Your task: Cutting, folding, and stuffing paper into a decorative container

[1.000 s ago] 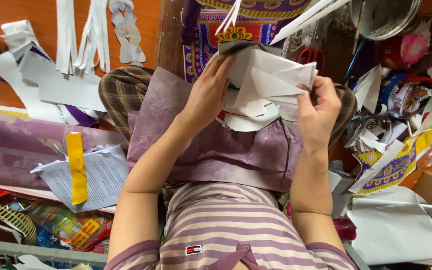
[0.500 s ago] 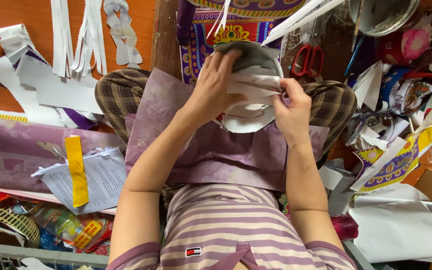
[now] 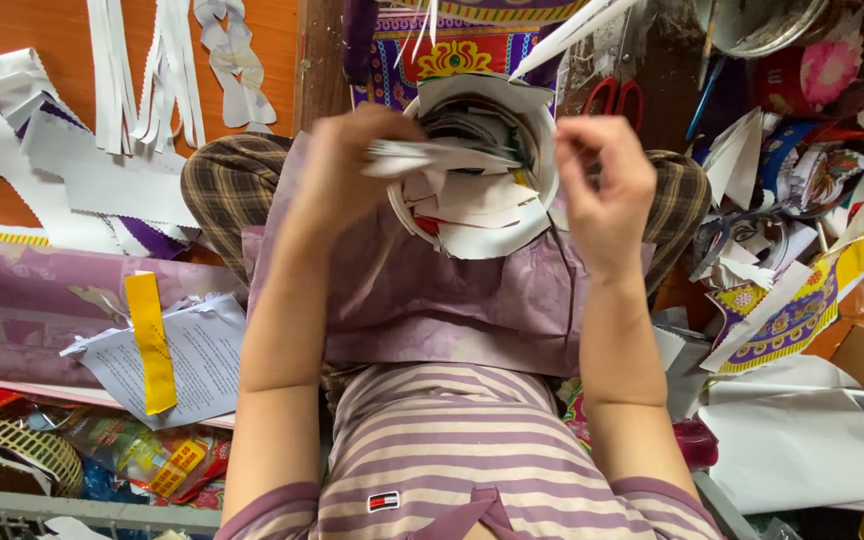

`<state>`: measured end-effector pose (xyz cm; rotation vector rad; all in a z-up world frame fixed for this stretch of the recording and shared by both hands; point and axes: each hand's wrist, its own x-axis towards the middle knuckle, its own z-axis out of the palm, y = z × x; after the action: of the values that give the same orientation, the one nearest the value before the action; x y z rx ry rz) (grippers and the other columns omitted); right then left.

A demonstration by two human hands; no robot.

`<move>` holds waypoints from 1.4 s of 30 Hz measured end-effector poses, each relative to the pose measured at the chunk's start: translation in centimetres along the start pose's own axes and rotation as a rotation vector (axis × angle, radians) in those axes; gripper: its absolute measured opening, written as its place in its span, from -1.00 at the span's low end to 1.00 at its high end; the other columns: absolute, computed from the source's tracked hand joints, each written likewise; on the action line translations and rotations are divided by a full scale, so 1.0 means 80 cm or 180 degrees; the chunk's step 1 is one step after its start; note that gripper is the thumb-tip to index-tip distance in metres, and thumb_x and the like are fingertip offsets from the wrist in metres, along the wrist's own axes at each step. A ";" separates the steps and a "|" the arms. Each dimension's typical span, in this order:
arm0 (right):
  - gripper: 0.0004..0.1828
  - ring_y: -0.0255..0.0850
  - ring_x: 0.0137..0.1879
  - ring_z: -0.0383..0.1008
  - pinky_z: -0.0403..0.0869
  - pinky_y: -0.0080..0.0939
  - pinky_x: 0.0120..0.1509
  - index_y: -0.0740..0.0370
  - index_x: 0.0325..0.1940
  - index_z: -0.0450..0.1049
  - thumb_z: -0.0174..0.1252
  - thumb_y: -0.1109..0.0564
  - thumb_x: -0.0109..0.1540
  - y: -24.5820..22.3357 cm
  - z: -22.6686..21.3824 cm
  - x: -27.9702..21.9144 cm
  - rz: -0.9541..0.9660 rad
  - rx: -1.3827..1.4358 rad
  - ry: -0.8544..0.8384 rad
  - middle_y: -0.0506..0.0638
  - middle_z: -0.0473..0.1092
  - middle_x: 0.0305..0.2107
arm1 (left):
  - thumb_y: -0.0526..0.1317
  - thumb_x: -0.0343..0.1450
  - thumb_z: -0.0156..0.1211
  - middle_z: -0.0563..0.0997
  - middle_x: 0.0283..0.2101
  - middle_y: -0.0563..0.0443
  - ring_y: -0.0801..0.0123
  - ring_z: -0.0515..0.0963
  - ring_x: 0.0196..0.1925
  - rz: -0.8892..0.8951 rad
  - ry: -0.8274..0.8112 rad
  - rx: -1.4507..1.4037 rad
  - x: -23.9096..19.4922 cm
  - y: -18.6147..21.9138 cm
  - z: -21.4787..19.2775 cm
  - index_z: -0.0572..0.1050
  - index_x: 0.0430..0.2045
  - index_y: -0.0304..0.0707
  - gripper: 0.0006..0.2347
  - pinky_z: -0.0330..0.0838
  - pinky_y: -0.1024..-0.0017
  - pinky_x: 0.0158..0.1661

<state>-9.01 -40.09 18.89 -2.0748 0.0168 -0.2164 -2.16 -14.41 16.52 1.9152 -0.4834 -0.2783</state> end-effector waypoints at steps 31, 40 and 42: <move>-0.52 -0.07 -0.05 0.54 0.55 -0.15 0.08 0.33 0.08 0.49 0.43 0.26 0.10 -0.019 -0.001 0.015 -0.0499 -0.0314 -0.2167 0.12 0.52 -0.10 | -0.49 0.26 0.27 0.55 -0.15 -0.11 0.23 0.54 -0.26 -0.0299 0.2135 -0.1718 -0.063 -0.016 -0.065 0.37 -0.04 -0.36 -0.61 0.56 0.39 -0.20; -0.54 0.16 0.31 0.39 0.41 0.24 0.25 0.22 0.14 0.47 0.38 0.18 0.17 0.014 0.010 -0.015 -0.0893 -0.1793 -0.2360 0.21 0.45 0.04 | -0.67 0.14 0.40 0.60 -0.24 -0.14 0.15 0.67 -0.21 -0.0022 0.2128 -0.2043 -0.099 -0.103 -0.078 0.45 -0.13 -0.33 -0.53 0.64 0.24 -0.08; -0.71 0.00 0.16 0.46 0.45 0.01 0.12 0.11 0.04 0.52 0.30 0.17 0.24 0.031 0.018 -0.020 -0.1146 -0.2072 -0.1772 0.04 0.47 -0.08 | -0.64 0.17 0.39 0.55 -0.27 -0.09 0.22 0.62 -0.23 -0.0008 0.2022 -0.2089 -0.113 -0.109 -0.082 0.44 -0.14 -0.36 -0.57 0.63 0.23 -0.07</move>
<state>-10.14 -39.91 15.79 -2.7081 -0.7116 0.1859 -5.73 -2.02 10.72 1.2594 0.0466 0.1648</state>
